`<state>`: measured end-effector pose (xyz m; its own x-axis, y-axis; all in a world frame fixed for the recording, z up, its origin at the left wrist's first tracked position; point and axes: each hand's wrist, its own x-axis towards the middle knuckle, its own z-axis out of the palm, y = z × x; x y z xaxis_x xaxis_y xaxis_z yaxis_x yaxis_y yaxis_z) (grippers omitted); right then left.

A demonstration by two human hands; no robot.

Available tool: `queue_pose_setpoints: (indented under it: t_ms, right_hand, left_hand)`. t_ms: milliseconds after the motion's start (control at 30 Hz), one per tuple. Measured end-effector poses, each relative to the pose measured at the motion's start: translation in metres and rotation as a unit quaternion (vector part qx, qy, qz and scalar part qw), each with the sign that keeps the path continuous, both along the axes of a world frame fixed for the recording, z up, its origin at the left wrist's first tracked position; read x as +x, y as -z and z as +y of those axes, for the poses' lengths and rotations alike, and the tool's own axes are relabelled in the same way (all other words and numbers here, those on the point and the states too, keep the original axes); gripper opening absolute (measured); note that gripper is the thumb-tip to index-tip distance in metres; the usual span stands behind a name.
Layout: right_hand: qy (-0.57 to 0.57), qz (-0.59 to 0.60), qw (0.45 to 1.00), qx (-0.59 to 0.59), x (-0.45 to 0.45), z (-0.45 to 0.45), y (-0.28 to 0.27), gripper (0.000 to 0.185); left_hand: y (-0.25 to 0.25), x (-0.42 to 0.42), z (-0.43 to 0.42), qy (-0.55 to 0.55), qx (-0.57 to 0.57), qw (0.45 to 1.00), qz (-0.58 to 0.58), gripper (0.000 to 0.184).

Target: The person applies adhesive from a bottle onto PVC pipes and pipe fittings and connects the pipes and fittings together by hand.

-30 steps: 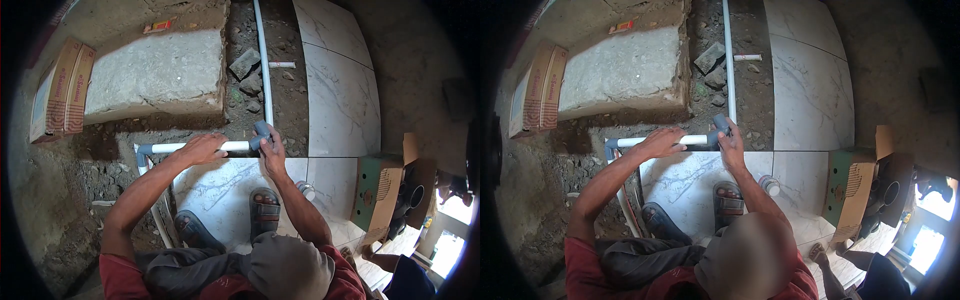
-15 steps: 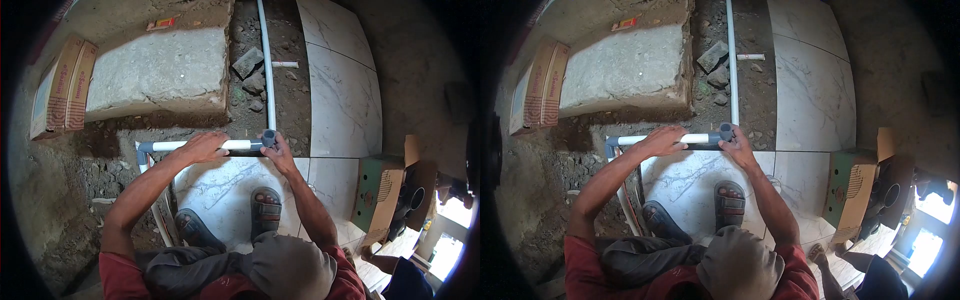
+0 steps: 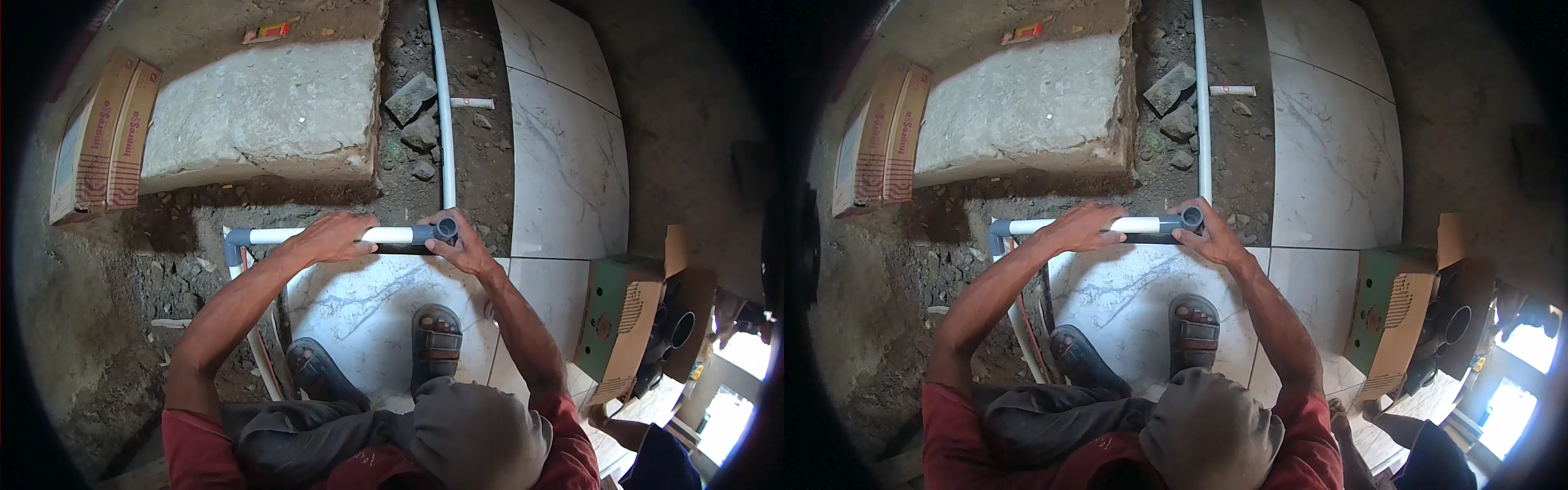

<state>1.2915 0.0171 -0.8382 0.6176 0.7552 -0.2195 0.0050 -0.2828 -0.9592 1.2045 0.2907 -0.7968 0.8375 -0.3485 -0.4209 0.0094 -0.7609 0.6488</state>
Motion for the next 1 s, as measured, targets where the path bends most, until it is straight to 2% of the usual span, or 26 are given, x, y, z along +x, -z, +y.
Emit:
queue_pose_setpoints:
  t_ms: [100,233,300,333,400,433,600,700,933,1000]
  right_hand:
    - [-0.008,0.013,0.998,-0.060,0.004,0.000,-0.001,0.039]
    - [0.006,0.048,0.998,-0.045,0.003,0.003,-0.001,0.039]
    - [0.091,0.240,0.966,0.030,-0.001,0.005,0.011,0.040]
    - [0.090,0.241,0.966,0.030,0.000,0.004,0.015,0.040]
    - [0.038,0.122,0.992,-0.014,0.003,0.002,0.017,0.040]
    - [0.039,0.124,0.991,-0.015,0.003,0.003,0.016,0.040]
    - [0.002,-0.014,0.999,0.030,0.007,0.002,0.015,0.040]
    - [0.001,0.016,1.000,0.000,0.007,0.001,0.009,0.039]
    - [-0.006,0.053,0.998,0.028,0.005,0.002,0.015,0.038]
    - [0.070,0.148,0.986,0.031,0.003,0.007,0.013,0.038]
  left_hand:
    - [0.001,0.003,0.002,-0.004,0.001,1.000,0.017,0.037]
    - [0.004,0.005,0.002,-0.007,-0.009,0.999,0.031,0.037]
    - [0.001,0.008,0.000,-0.008,-0.003,0.999,0.046,0.037]
    - [0.000,0.008,0.000,-0.008,0.003,0.998,0.060,0.038]
    - [0.001,0.006,0.001,-0.009,0.000,0.998,0.058,0.038]
    - [0.002,0.006,0.001,-0.007,-0.006,0.998,0.055,0.039]
    - [-0.003,0.010,0.000,0.009,-0.008,0.997,0.071,0.040]
    - [-0.007,0.012,0.000,0.023,-0.013,0.996,0.085,0.042]
    - [0.002,0.013,0.006,0.023,-0.036,0.995,0.091,0.046]
    - [0.001,0.017,0.007,0.027,-0.035,0.995,0.094,0.046]
